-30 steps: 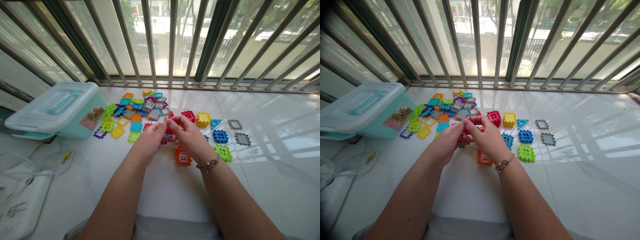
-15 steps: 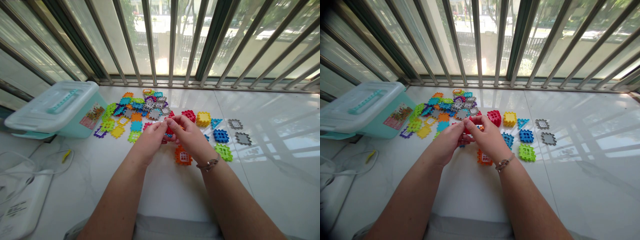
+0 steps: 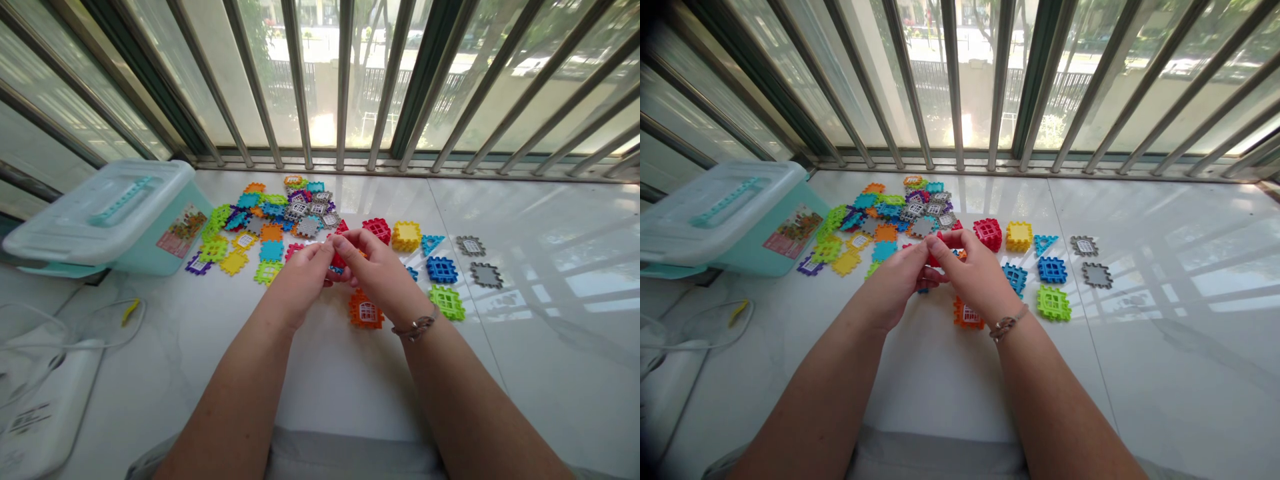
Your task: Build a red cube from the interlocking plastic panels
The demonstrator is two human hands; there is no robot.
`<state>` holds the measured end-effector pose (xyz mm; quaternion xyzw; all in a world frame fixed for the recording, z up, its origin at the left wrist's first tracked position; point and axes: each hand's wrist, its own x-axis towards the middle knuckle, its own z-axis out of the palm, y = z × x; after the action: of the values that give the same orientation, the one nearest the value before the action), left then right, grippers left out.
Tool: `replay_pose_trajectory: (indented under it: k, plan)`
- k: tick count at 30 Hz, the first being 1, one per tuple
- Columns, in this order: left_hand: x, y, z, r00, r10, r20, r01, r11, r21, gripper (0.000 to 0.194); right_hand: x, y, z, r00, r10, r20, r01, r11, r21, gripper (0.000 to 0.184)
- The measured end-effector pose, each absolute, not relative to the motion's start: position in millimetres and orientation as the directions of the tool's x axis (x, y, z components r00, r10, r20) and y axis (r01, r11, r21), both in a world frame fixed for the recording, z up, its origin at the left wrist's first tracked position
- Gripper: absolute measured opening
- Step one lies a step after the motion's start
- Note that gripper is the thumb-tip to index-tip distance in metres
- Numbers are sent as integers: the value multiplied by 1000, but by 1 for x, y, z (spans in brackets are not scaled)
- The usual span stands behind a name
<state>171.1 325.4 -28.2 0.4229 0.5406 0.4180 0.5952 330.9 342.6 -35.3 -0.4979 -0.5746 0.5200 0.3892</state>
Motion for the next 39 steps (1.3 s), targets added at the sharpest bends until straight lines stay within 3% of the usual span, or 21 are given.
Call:
replay_pose_trajectory:
  k: [6,17,39]
  plan:
    - [172,324,-27,76,953,-292,-78,297,952,60,331,342,-33,-197,978,-68,162,-36,-986,65]
    - [161,324,-21,172,915,-365,-371,403,837,52,333,339,-25,-218,975,-49,184,-8,-983,58]
    - [160,323,-19,200,910,-362,-403,413,816,56,333,340,-24,-193,981,16,221,60,-973,61]
